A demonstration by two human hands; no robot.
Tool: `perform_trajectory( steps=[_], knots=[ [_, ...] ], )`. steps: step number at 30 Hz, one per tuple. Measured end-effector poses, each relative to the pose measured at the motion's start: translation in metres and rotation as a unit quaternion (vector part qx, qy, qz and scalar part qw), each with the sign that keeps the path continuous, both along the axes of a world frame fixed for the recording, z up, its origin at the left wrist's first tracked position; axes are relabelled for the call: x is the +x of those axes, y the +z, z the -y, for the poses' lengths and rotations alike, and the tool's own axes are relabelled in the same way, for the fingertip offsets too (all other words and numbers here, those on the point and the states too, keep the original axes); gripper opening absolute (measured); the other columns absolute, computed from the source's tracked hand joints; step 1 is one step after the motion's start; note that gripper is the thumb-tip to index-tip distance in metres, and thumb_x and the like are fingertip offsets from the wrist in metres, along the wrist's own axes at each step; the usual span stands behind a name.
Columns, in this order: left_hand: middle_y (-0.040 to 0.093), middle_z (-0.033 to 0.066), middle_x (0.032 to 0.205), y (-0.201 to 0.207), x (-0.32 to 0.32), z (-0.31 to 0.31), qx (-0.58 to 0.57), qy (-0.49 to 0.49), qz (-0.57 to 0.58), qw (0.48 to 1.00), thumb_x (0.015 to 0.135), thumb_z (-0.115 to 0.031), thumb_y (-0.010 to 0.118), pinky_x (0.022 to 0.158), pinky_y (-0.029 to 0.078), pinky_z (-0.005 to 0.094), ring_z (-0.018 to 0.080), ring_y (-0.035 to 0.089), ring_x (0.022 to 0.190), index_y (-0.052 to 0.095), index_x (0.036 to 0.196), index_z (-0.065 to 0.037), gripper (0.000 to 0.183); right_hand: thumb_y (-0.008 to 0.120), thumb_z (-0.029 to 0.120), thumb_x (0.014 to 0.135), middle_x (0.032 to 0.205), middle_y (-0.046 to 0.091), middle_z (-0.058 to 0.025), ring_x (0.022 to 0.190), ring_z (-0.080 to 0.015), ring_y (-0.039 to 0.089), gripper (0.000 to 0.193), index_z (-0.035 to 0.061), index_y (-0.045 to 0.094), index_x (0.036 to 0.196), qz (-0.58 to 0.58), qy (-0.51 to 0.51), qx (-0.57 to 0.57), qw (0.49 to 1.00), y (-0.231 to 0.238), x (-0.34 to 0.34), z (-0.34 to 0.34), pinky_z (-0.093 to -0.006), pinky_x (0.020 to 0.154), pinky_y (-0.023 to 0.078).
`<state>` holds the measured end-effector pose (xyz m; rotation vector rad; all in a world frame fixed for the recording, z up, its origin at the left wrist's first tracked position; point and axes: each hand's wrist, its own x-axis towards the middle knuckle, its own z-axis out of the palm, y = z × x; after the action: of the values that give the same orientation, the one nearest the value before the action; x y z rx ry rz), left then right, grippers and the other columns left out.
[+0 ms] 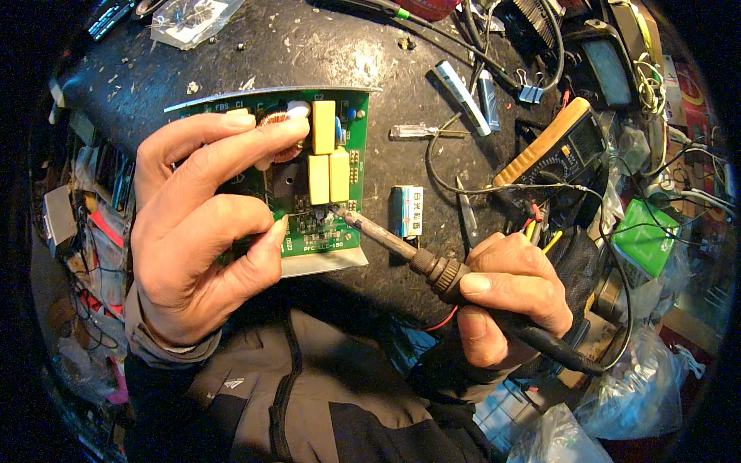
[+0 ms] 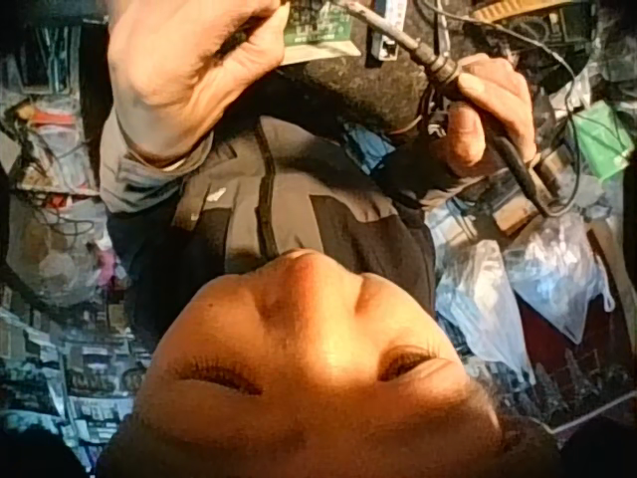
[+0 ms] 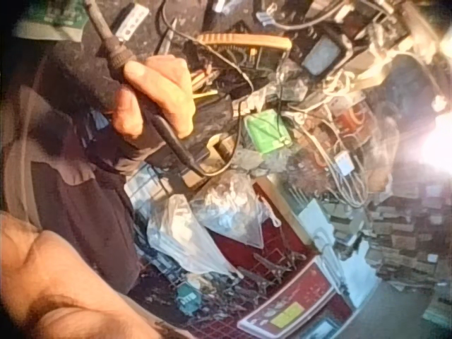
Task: The person solders a green circuit board using a soldering iron and solder wire, then uses scissors to trim excess leads. They reposition the board, continue soldering multiple points, and finally place the board into a metal enclosure.
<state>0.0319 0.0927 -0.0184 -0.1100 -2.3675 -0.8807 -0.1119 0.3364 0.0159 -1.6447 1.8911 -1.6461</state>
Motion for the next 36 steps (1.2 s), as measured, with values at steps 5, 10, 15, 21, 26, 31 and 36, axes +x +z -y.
perform_trajectory(
  steps=[5,10,15,21,26,31,36],
  knots=[
    [0.068,0.0184,0.119,0.001,0.0,0.001,-0.003,-0.001,0.003,1.0,0.072,-0.01,0.072,0.098,0.04,0.0407,0.0328,0.053,0.113,0.058,0.074,-0.005,0.014,0.069,0.007,0.08,0.078,0.058,-0.0133,0.063,-0.0204,0.052,0.023,-0.0045,0.063,0.1,0.006,0.004,0.003,1.0,-0.003,-0.001,0.003,-0.0331,0.057,0.043],
    [0.068,0.0186,0.119,0.001,0.0,0.001,0.005,-0.002,0.002,1.0,0.072,-0.011,0.072,0.098,0.041,0.0406,0.0329,0.054,0.113,0.058,0.072,-0.005,0.015,0.069,0.004,0.08,0.079,0.058,-0.0131,0.064,-0.0202,0.053,0.025,-0.0043,0.063,0.102,0.01,0.024,0.009,1.0,-0.003,-0.003,0.004,-0.0326,0.058,0.044],
    [0.068,0.019,0.119,0.0,-0.002,0.0,0.002,-0.001,-0.011,1.0,0.073,-0.012,0.072,0.097,0.041,0.0404,0.033,0.054,0.112,0.057,0.072,-0.004,0.016,0.069,0.002,0.079,0.08,0.058,-0.0128,0.065,-0.0201,0.053,0.026,-0.0035,0.063,0.103,0.009,0.034,0.024,0.999,-0.001,-0.004,0.003,-0.0328,0.058,0.044],
    [0.068,0.019,0.118,0.0,-0.002,0.0,0.0,0.001,-0.011,1.0,0.073,-0.013,0.072,0.097,0.041,0.04,0.0327,0.054,0.112,0.058,0.072,-0.004,0.017,0.068,0.001,0.079,0.081,0.058,-0.0125,0.065,-0.0204,0.054,0.025,-0.0029,0.063,0.103,0.006,0.025,0.039,0.999,0.002,-0.004,0.003,-0.0334,0.059,0.044],
    [0.068,0.019,0.117,0.0,-0.002,-0.001,0.005,0.003,-0.013,1.0,0.073,-0.012,0.072,0.097,0.041,0.04,0.0326,0.054,0.112,0.058,0.072,-0.004,0.016,0.068,0.002,0.08,0.081,0.058,-0.0123,0.066,-0.0206,0.054,0.024,-0.0025,0.063,0.103,0.01,0.03,0.041,0.999,0.003,-0.004,0.004,-0.0337,0.059,0.044],
    [0.068,0.0192,0.117,0.0,-0.003,-0.002,0.007,0.004,-0.009,1.0,0.072,-0.011,0.072,0.097,0.042,0.0397,0.0327,0.054,0.112,0.058,0.072,-0.004,0.016,0.069,0.004,0.08,0.084,0.058,-0.0125,0.068,-0.0214,0.055,0.026,-0.0031,0.063,0.104,0.006,0.057,0.074,0.996,0.011,-0.009,0.006,-0.0337,0.061,0.044],
    [0.068,0.0202,0.117,-0.001,-0.003,-0.002,0.01,0.004,-0.015,1.0,0.073,-0.009,0.07,0.096,0.043,0.0402,0.0327,0.054,0.111,0.057,0.074,-0.004,0.013,0.069,0.008,0.082,0.087,0.059,-0.0143,0.071,-0.0227,0.056,0.027,-0.0036,0.064,0.106,-0.003,0.083,0.14,0.987,0.028,-0.02,0.008,-0.0341,0.065,0.044]
  ],
)
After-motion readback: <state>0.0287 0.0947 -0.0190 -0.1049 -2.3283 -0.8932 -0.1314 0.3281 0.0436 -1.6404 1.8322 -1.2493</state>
